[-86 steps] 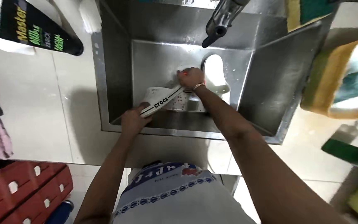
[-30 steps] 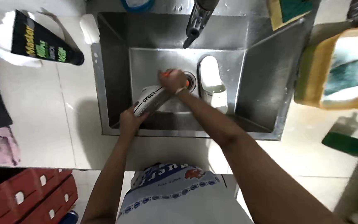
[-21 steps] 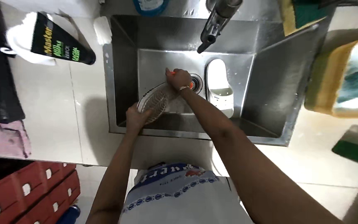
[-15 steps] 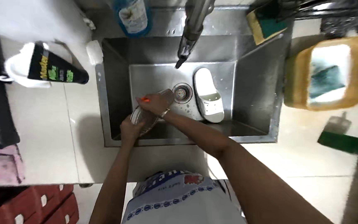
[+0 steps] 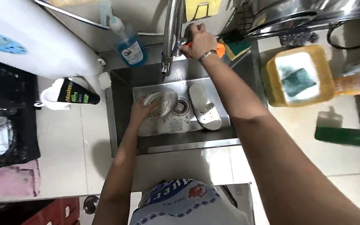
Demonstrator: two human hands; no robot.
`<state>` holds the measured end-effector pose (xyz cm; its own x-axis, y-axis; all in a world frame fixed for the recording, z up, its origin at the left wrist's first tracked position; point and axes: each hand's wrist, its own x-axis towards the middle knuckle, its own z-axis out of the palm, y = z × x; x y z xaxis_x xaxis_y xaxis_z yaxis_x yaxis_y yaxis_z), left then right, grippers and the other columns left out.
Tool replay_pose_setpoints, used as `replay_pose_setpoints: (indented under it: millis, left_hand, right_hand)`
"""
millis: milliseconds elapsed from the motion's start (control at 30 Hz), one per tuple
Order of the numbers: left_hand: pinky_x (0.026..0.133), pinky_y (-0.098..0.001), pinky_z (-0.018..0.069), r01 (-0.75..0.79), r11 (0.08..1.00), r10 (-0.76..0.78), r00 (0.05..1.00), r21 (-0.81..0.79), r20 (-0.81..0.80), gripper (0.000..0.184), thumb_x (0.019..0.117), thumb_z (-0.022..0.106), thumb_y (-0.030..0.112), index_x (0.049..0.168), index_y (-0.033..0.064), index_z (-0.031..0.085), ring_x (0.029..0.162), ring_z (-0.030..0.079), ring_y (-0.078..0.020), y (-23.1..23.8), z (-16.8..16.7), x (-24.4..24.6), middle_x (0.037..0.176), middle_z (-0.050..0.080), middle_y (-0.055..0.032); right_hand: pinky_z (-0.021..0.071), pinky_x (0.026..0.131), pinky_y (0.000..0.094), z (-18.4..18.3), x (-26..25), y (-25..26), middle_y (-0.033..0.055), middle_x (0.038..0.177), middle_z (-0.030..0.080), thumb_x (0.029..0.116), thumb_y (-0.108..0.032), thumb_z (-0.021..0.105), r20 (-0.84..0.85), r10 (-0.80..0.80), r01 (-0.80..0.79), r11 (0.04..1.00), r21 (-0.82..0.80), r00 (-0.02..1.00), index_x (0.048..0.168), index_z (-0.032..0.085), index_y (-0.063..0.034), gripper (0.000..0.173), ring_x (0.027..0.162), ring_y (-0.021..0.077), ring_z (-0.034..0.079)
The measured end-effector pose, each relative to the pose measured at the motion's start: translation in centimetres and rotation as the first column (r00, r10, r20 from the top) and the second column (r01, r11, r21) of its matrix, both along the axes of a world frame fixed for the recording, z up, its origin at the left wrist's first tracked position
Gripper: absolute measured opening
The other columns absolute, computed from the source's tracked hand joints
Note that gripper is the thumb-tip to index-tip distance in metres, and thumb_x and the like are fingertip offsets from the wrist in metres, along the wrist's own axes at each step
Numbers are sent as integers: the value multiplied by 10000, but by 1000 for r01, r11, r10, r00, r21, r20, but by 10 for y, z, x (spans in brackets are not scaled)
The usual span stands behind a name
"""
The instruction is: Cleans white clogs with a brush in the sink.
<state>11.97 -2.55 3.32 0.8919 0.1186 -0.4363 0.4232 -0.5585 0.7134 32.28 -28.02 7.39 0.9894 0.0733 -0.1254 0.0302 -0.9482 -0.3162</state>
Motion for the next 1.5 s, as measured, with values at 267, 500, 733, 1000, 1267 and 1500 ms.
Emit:
replay_pose_setpoints:
  millis: [267,500,733,1000,1267,1500]
  left_hand:
    - [985,-573,490,-199,975,197,980,-95,-29,546,1064,515,471,1214,-25,688,1090,656,-355,-50,1,46,1148,688,-251]
    - [918,-454,582,-380,870,367,925,-315,-101,634,1056,470,556,1282,-13,634,1007,698,-225,-28,-20,30,1140,702,-174]
    - [857,-401,584,-385,890,392,920,-244,-22,396,1014,657,295,1246,-25,637,912,686,-182,-38,-29,17,1057,699,-151]
    - [1027,-490,501,-164,983,168,985,-84,38,537,1052,572,414,1336,-41,585,1148,649,-293,-88,6,53,1223,665,-235]
    - [929,-440,528,-191,971,196,980,-143,26,448,1117,409,322,1317,-41,578,1037,625,-236,-69,0,59,1184,639,-200]
    - [887,-453,531,-297,950,301,954,-98,18,483,1059,546,442,1204,-3,665,943,649,-219,-42,-12,31,1056,682,-165]
  right_hand:
    - [545,954,571,-8,-107,32,282,1278,621,980,-455,678,-144,-256,292,872,393,956,1254,636,59,584,1111,419,663]
    - [525,931,639,-97,-124,88,218,1116,736,1040,-587,467,-434,-192,382,830,407,880,1173,740,-66,603,1092,414,692]
    - [518,958,623,-49,-134,98,237,1176,704,981,-552,630,-500,-122,355,844,401,857,1318,628,-28,623,1125,415,672]
    - [516,979,579,-135,-107,19,250,1147,691,926,-567,705,-627,-319,661,605,443,711,1190,664,51,673,1092,370,670]
    - [566,714,424,-42,-171,63,107,832,669,931,-323,771,-387,-191,431,461,776,902,1043,643,10,374,728,195,656]
    - [514,960,592,-122,-128,67,242,1121,699,977,-466,679,-588,-334,661,539,522,737,1185,672,29,538,1075,385,671]
